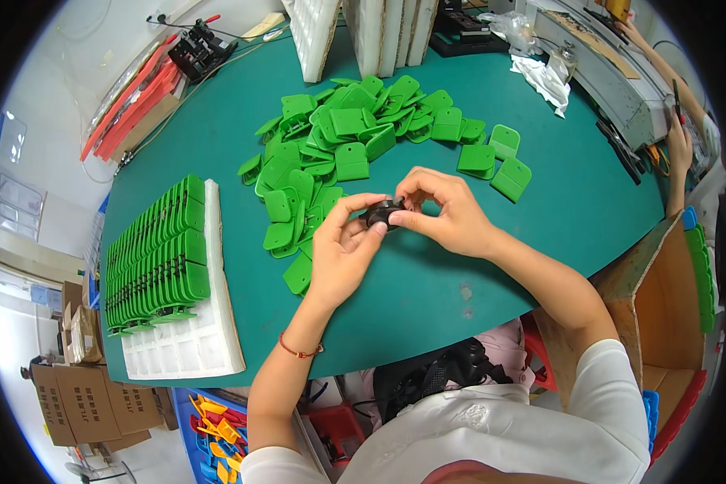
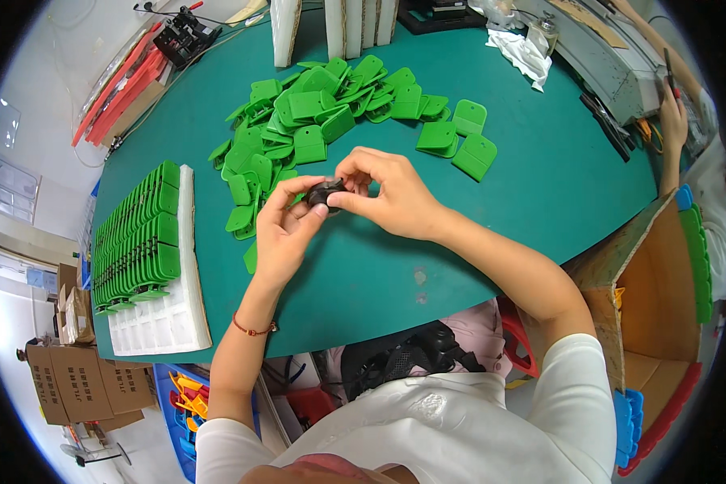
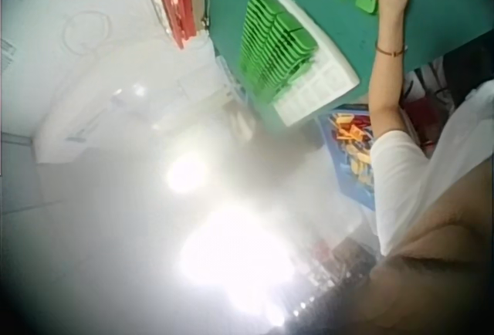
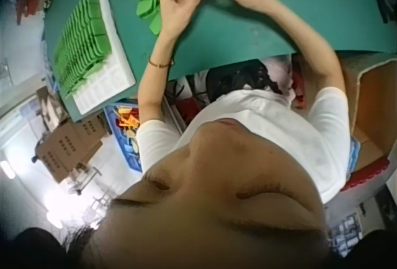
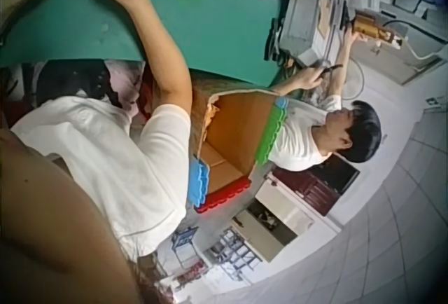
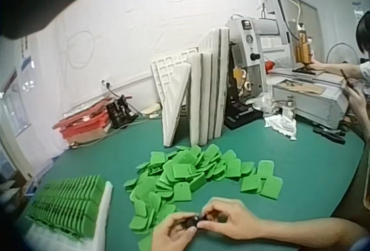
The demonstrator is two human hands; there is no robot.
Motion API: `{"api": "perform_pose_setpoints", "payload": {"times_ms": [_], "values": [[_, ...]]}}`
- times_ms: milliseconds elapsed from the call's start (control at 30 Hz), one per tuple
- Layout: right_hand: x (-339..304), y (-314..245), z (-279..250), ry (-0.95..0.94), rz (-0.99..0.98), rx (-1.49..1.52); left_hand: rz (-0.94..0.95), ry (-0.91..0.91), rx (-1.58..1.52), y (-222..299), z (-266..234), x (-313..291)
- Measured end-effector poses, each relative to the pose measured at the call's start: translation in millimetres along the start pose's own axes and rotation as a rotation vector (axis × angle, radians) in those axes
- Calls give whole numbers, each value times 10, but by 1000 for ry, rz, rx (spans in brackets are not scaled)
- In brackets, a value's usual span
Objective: Assembling small electronic components into green plastic housings at a factory workstation.
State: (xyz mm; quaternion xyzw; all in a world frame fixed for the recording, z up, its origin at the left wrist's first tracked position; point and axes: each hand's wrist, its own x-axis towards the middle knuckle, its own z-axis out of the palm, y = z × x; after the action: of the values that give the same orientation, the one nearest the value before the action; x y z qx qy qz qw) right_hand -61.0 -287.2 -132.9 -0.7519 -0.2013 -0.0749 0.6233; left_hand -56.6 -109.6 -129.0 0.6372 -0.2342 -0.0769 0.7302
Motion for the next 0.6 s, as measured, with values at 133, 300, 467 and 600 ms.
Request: {"api": "perform_pose_setpoints", "payload": {"times_ms": [133,300,467,600], "values": [[-18,-43,31,-9,-167,-187,56,-23,307,11,-15,-2],[-20,-56,36,-65,-199,-232,8,30,148,-25,-10,1],[-38,-32,58,-89,-229,-200,-115,81,-157,14,-64,24],[-35,-19,54,-49,-215,-195,-142,136,-219,6,-57,14]]}}
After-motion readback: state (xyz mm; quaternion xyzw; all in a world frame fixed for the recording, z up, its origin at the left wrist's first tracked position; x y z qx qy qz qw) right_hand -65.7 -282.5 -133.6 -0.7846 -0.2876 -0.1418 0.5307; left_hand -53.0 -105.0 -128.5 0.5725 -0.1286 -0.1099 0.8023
